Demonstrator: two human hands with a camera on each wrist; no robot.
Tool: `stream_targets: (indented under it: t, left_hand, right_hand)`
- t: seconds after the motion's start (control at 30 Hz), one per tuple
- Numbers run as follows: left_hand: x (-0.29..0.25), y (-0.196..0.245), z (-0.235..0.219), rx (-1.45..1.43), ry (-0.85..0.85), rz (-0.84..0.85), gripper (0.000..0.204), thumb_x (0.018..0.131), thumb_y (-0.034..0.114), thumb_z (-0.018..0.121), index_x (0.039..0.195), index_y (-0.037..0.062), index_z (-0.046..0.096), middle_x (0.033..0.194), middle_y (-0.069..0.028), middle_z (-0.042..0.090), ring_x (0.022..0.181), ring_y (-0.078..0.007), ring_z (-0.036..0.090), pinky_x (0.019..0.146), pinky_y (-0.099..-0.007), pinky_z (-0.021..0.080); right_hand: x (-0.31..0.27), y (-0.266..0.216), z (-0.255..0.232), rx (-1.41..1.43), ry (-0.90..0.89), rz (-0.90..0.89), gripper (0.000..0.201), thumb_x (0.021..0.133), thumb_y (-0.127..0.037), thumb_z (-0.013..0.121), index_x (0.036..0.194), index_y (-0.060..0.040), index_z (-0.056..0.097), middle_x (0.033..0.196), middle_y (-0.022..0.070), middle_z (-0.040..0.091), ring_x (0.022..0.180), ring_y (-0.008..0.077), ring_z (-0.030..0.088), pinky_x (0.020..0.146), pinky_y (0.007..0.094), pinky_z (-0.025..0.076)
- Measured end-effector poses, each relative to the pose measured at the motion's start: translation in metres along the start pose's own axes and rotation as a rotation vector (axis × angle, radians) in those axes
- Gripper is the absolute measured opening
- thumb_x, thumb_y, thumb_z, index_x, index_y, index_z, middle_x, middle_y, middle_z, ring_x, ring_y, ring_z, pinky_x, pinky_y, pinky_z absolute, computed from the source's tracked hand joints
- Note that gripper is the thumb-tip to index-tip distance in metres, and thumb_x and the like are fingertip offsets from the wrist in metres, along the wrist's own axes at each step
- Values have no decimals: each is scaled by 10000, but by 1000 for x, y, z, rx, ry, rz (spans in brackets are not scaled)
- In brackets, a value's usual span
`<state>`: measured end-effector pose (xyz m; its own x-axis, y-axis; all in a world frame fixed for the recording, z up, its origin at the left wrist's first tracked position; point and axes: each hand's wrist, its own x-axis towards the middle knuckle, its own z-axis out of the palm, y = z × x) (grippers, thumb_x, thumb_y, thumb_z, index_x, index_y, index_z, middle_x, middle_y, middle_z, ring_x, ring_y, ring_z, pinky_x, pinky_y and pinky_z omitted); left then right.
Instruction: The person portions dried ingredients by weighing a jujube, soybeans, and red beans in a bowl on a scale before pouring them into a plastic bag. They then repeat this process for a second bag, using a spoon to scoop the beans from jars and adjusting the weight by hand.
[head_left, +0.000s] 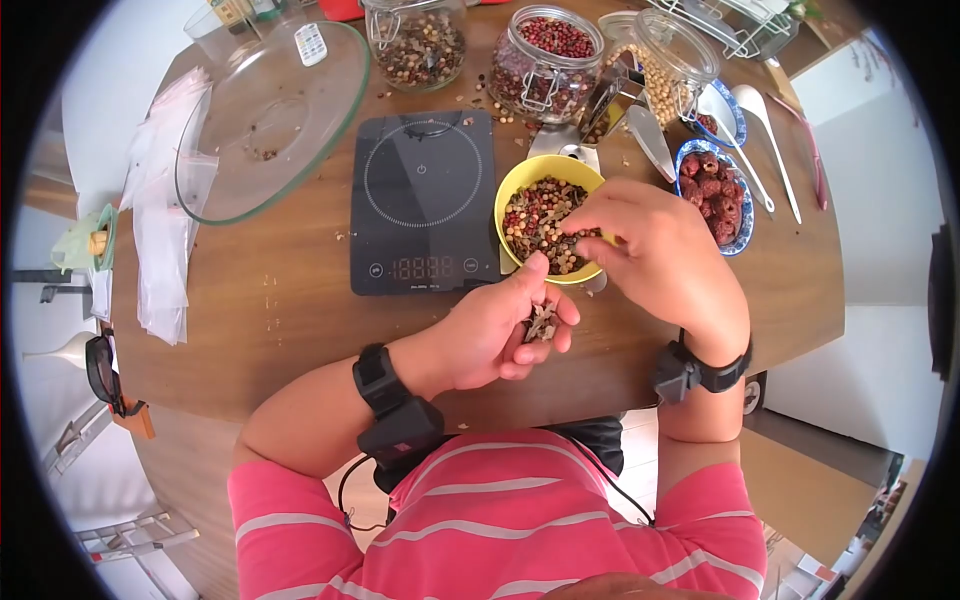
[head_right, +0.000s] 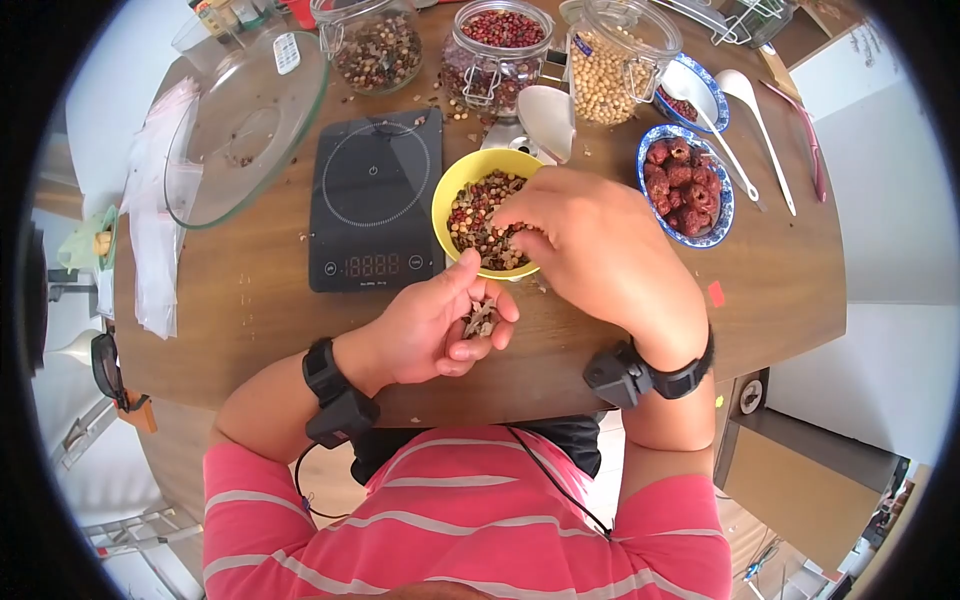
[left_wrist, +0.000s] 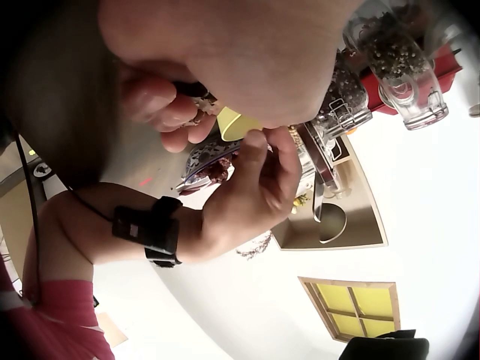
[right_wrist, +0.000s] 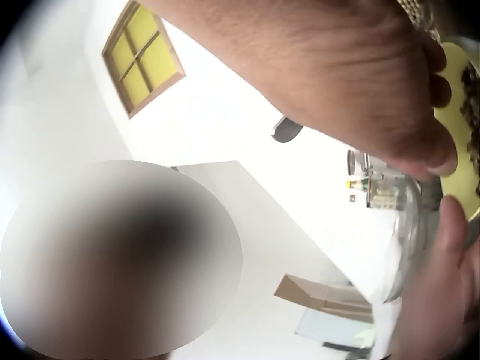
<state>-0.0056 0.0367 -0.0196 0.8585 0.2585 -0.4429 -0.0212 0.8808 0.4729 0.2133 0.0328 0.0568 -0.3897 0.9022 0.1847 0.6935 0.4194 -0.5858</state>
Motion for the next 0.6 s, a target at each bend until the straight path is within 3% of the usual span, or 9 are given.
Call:
stream_targets:
  t: [0.07,0.27,0.5,0.6]
  left_hand:
    - [2,-2,-1,23,2,-8,657,1102,645,326,1111,44,591,927,-78,609,597,-75,412,476,-223,337]
    - [2,-3,1,81,14,-24,612,1109,610,362,1146,44,591,957,-96,600,600,-70,406,462,-207,334]
    - [2,-1,0,103,7,-31,630,1106,622,356,1150,41,594,955,-96,599,596,-72,403,462,-211,341]
    - [1,-1,0,111,-2,-23,640,1103,634,344,1149,47,596,956,-92,602,595,-71,401,465,-215,344]
  right_hand:
    - [-1,2,4,-332,20,87,155,837,-120,741,989,-108,761,899,95,699,881,340,697,730,448,548]
    - [3,0,16,-568,-109,114,164,811,-131,761,974,-127,780,924,75,716,898,307,702,762,430,547]
    - [8,0,21,-635,-184,136,139,825,-144,755,961,-134,783,867,88,725,842,320,704,719,447,544]
    - [6,4,13,-473,-102,165,146,837,-131,753,978,-103,776,853,126,728,817,341,709,709,457,544]
